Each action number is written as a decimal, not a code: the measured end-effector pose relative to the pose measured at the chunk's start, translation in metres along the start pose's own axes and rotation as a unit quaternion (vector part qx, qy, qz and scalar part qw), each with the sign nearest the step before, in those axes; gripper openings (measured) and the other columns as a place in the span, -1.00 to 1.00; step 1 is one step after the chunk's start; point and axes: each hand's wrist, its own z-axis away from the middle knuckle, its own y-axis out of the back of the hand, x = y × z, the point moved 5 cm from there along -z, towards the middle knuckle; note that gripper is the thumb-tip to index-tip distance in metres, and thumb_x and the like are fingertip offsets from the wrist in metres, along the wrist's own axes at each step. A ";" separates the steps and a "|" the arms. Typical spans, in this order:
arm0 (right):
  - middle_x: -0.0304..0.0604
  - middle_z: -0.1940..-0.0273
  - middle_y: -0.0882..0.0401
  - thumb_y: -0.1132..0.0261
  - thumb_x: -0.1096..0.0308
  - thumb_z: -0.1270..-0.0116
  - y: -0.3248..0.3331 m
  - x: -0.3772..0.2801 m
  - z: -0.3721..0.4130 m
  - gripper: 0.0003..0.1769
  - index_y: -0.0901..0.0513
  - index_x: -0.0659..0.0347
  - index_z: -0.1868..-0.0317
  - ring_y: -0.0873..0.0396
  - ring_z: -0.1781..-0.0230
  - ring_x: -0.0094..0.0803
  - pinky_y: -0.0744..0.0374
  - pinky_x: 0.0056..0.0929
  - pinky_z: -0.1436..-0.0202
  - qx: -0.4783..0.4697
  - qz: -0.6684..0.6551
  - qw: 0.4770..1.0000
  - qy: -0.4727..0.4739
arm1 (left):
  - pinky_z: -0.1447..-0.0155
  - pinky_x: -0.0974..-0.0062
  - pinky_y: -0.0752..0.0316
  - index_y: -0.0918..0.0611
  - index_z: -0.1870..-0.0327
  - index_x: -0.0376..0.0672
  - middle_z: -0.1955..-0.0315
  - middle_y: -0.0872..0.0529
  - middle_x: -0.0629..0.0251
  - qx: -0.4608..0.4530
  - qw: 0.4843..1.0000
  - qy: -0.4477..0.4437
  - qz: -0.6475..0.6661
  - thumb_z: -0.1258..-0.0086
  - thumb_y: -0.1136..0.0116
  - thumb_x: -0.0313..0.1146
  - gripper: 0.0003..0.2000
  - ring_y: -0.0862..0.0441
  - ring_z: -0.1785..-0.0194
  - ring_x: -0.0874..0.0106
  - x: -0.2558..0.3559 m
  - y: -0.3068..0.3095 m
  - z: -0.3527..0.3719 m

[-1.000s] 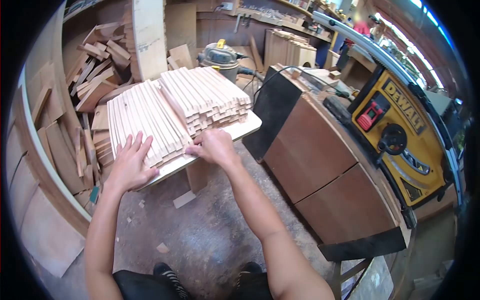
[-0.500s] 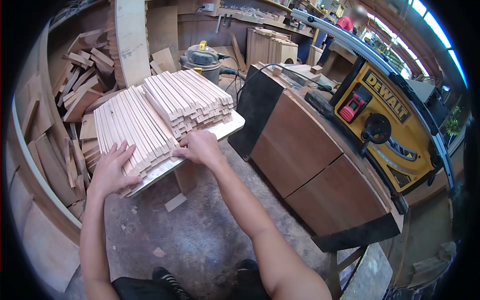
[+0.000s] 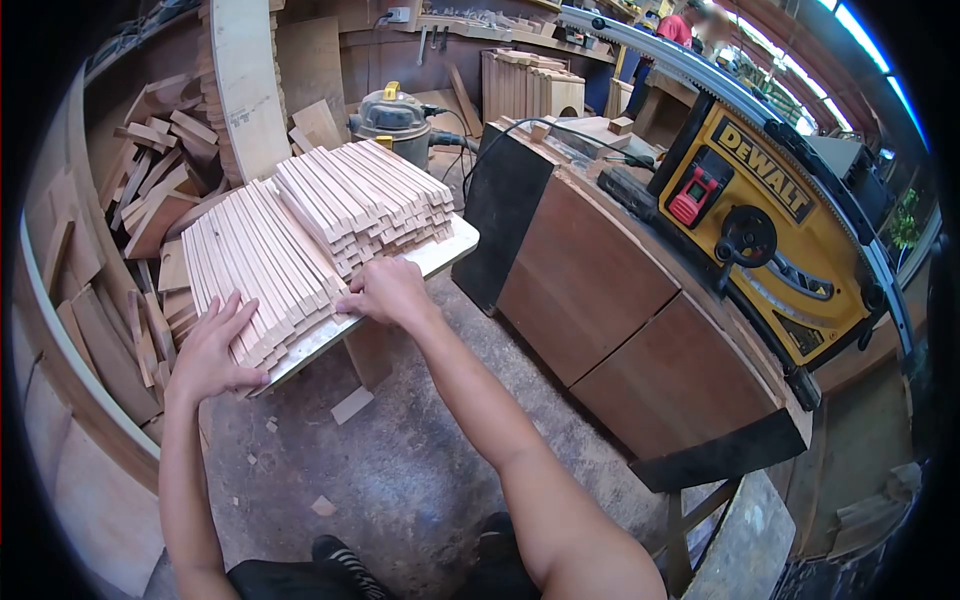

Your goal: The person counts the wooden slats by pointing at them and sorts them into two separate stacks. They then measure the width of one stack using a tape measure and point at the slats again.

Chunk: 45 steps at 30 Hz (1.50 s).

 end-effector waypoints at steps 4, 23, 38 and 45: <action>-0.07 0.33 -0.85 -0.57 -0.26 -0.14 -0.001 0.000 0.000 -0.55 -0.94 -0.07 0.24 -0.83 0.22 -0.13 -0.74 -0.18 0.04 0.005 -0.003 1.000 0.006 | -0.73 0.04 -0.14 -0.41 -0.65 0.03 -0.68 -0.25 -0.01 0.005 1.000 -0.008 0.005 0.32 -0.68 0.18 0.27 -0.09 -0.72 -0.19 -0.007 -0.002 -0.001; -0.09 0.37 -0.83 -0.56 -0.24 -0.13 -0.005 0.008 0.001 -0.56 -0.93 -0.06 0.29 -0.81 0.26 -0.09 -0.72 -0.13 0.13 0.040 -0.004 0.999 0.025 | -0.76 -0.06 0.01 -0.28 -0.71 0.03 -0.72 -0.11 -0.05 -0.011 0.999 -0.031 -0.019 0.44 -0.69 0.22 0.42 0.01 -0.76 -0.12 -0.006 -0.008 0.001; -0.10 0.37 -0.83 -0.57 -0.24 -0.11 -0.009 0.010 -0.001 -0.59 -0.92 -0.10 0.33 -0.83 0.24 -0.08 -0.74 -0.14 0.10 0.030 0.001 0.999 0.033 | -0.75 0.03 -0.06 -0.24 -0.72 0.00 -0.72 -0.11 -0.07 -0.009 1.000 -0.021 -0.012 0.63 -0.74 0.10 0.53 0.01 -0.77 -0.10 -0.015 -0.011 0.003; -0.07 0.34 -0.83 -0.56 -0.20 -0.11 -0.001 0.004 0.002 -0.59 -0.92 -0.04 0.34 -0.83 0.22 -0.11 -0.74 -0.15 0.09 0.015 -0.011 0.999 0.028 | -0.75 -0.06 0.03 -0.27 -0.72 0.12 -0.72 -0.13 -0.05 0.005 0.999 0.001 -0.040 0.18 -0.58 0.29 0.27 0.02 -0.76 -0.16 -0.007 -0.011 0.003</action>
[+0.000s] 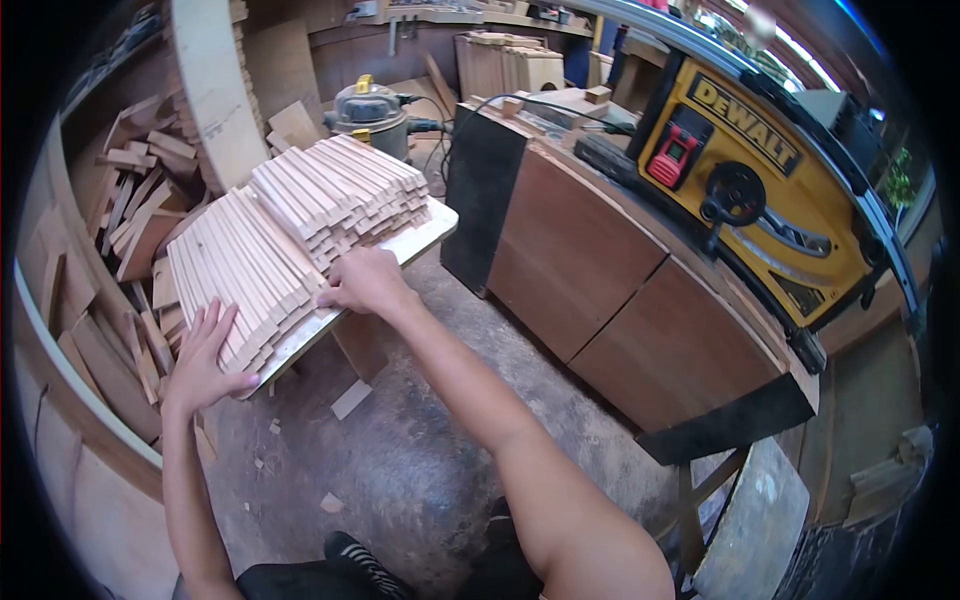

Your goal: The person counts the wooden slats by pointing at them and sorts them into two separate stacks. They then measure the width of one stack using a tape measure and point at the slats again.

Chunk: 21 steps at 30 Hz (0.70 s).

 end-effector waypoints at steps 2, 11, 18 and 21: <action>-0.08 0.34 -0.84 -0.55 -0.20 -0.13 0.000 -0.001 -0.001 -0.58 -0.93 -0.04 0.31 -0.83 0.23 -0.13 -0.74 -0.16 0.08 -0.004 0.013 1.000 -0.006 | -0.75 -0.08 0.02 -0.28 -0.72 0.13 -0.72 -0.12 -0.05 0.009 1.000 0.028 -0.009 0.13 -0.56 0.24 0.22 0.04 -0.76 -0.17 0.012 0.004 0.001; -0.11 0.32 -0.85 -0.53 -0.24 -0.19 0.003 -0.005 -0.002 -0.57 -0.94 -0.08 0.25 -0.82 0.20 -0.14 -0.73 -0.19 0.00 -0.025 0.010 0.999 -0.025 | -0.73 -0.12 -0.05 -0.30 -0.71 0.10 -0.72 -0.11 -0.07 0.026 1.000 0.012 0.011 0.04 -0.58 0.23 0.18 0.05 -0.75 -0.24 0.008 -0.001 0.000; -0.05 0.23 -0.86 -0.53 -0.27 -0.19 0.004 -0.007 -0.001 -0.54 -0.94 -0.10 0.18 -0.82 0.14 -0.09 -0.73 -0.13 -0.02 -0.039 0.014 0.999 -0.033 | -0.73 -0.14 -0.02 -0.29 -0.71 0.05 -0.73 -0.09 -0.07 0.018 1.000 0.012 0.010 0.05 -0.57 0.25 0.20 0.08 -0.75 -0.26 0.004 -0.003 -0.001; -0.06 0.25 -0.86 -0.53 -0.28 -0.18 0.003 -0.007 -0.001 -0.53 -0.94 -0.08 0.20 -0.82 0.15 -0.08 -0.73 -0.12 -0.01 -0.027 0.015 0.999 -0.028 | -0.75 -0.10 -0.01 -0.28 -0.72 0.03 -0.73 -0.07 -0.05 0.014 1.000 0.017 0.009 0.06 -0.57 0.24 0.21 0.10 -0.76 -0.25 0.006 -0.002 -0.001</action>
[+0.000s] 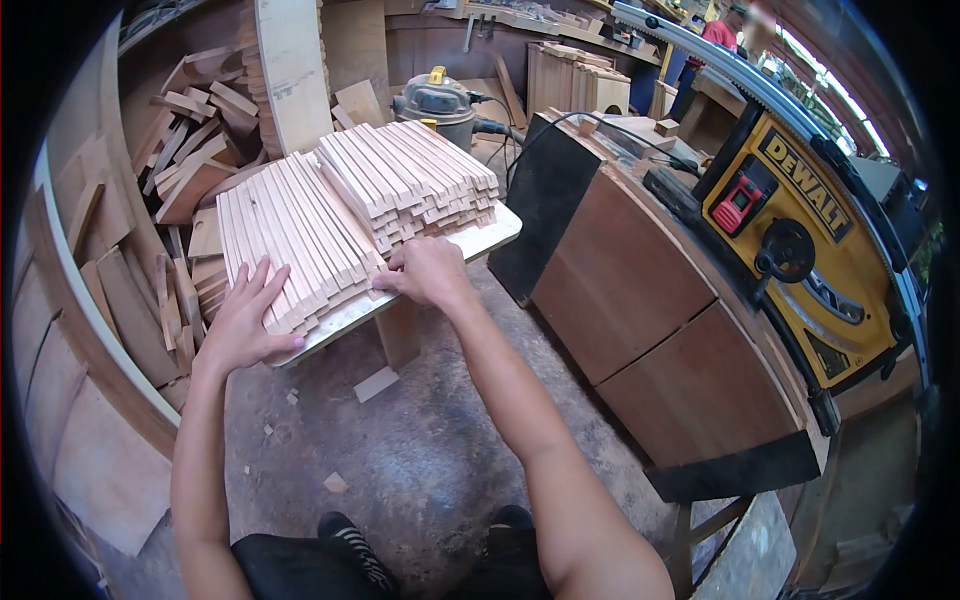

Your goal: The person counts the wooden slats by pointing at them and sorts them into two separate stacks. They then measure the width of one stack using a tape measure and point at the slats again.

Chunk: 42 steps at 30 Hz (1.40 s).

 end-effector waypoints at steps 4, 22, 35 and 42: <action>-0.05 0.29 -0.84 -0.52 -0.30 -0.16 -0.010 0.005 -0.006 -0.50 -0.93 -0.05 0.24 -0.82 0.17 -0.09 -0.72 -0.12 0.03 -0.012 0.018 1.000 0.015 | -0.71 -0.21 -0.03 -0.31 -0.70 0.10 -0.72 -0.12 -0.07 0.024 0.999 -0.025 -0.008 -0.03 -0.49 0.41 0.16 0.01 -0.73 -0.28 -0.008 -0.005 -0.001; -0.03 0.23 -0.80 -0.41 -0.21 -0.33 -0.008 -0.009 -0.002 -0.55 -0.92 -0.02 0.21 -0.76 0.13 -0.01 -0.65 -0.05 0.02 0.007 0.036 0.998 0.051 | -0.72 0.09 -0.15 -0.11 -0.74 -0.17 -0.75 0.06 -0.14 0.312 0.911 0.038 0.266 -0.09 -0.64 0.07 0.23 -0.09 -0.75 -0.01 -0.022 -0.059 0.054; -0.08 0.22 -0.81 -0.40 -0.20 -0.36 -0.010 -0.008 0.000 -0.54 -0.92 0.02 0.22 -0.75 0.11 -0.05 -0.64 -0.09 0.02 0.041 0.032 0.997 0.052 | -0.73 0.13 -0.12 -0.20 -0.69 -0.20 -0.73 0.04 -0.19 0.353 0.881 0.021 0.313 -0.14 -0.66 -0.16 0.11 -0.08 -0.75 -0.04 -0.020 -0.066 0.050; -0.01 0.21 -0.81 -0.49 -0.15 -0.28 -0.007 -0.007 0.004 -0.56 -0.91 0.06 0.14 -0.76 0.08 -0.01 -0.66 -0.09 -0.03 0.034 0.020 0.999 0.026 | -0.72 0.14 -0.14 -0.20 -0.69 -0.22 -0.72 0.00 -0.21 0.367 0.884 0.026 0.288 -0.12 -0.66 -0.10 0.13 -0.10 -0.74 -0.04 -0.018 -0.064 0.053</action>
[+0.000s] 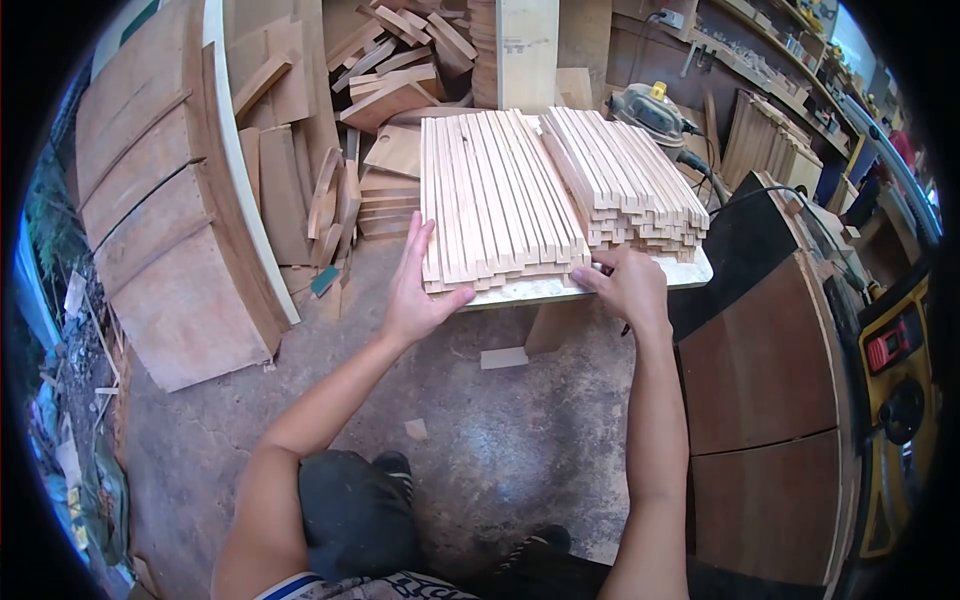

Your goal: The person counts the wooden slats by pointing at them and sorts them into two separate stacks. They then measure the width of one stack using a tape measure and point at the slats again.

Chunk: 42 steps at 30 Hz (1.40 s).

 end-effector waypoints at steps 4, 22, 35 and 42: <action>0.03 0.21 -0.83 -0.47 0.01 -0.33 0.015 -0.015 0.022 -0.62 -0.88 0.00 -0.04 -0.79 0.21 0.01 -0.72 -0.08 0.07 0.091 -0.012 0.994 0.055 | -0.69 0.11 -0.21 -0.20 -0.68 -0.22 -0.72 -0.02 -0.22 0.002 0.999 -0.009 -0.034 -0.11 -0.65 -0.07 0.12 -0.16 -0.72 -0.11 0.007 0.001 -0.001; 0.03 0.38 -0.69 -0.35 0.41 -0.23 -0.047 -0.129 0.081 -0.14 -0.36 0.30 -0.59 -0.75 0.43 -0.01 -0.72 -0.05 0.28 -0.095 0.008 0.973 0.209 | -0.74 0.11 -0.07 -0.22 -0.64 -0.32 -0.71 0.00 -0.26 0.015 1.000 -0.010 0.007 -0.16 -0.63 -0.15 0.06 -0.04 -0.76 -0.04 0.000 -0.007 0.003; 0.04 0.42 -0.71 -0.36 0.41 -0.17 -0.041 -0.129 0.075 -0.15 -0.43 0.41 -0.53 -0.77 0.49 -0.02 -0.74 -0.07 0.38 -0.074 0.027 0.974 0.213 | -0.75 0.09 0.00 -0.18 -0.64 -0.39 -0.72 0.09 -0.29 0.002 0.998 -0.024 0.051 -0.34 -0.49 -0.05 -0.01 0.05 -0.77 -0.04 -0.007 -0.008 0.002; 0.07 0.40 -0.72 -0.36 0.41 -0.17 -0.032 -0.134 0.081 -0.12 -0.39 0.42 -0.55 -0.77 0.48 0.01 -0.75 -0.05 0.36 -0.087 0.013 0.970 0.225 | -0.75 0.09 0.03 -0.17 -0.64 -0.41 -0.72 0.12 -0.30 -0.002 0.998 -0.023 0.058 -0.36 -0.48 -0.09 -0.03 0.07 -0.78 -0.04 -0.005 -0.008 0.003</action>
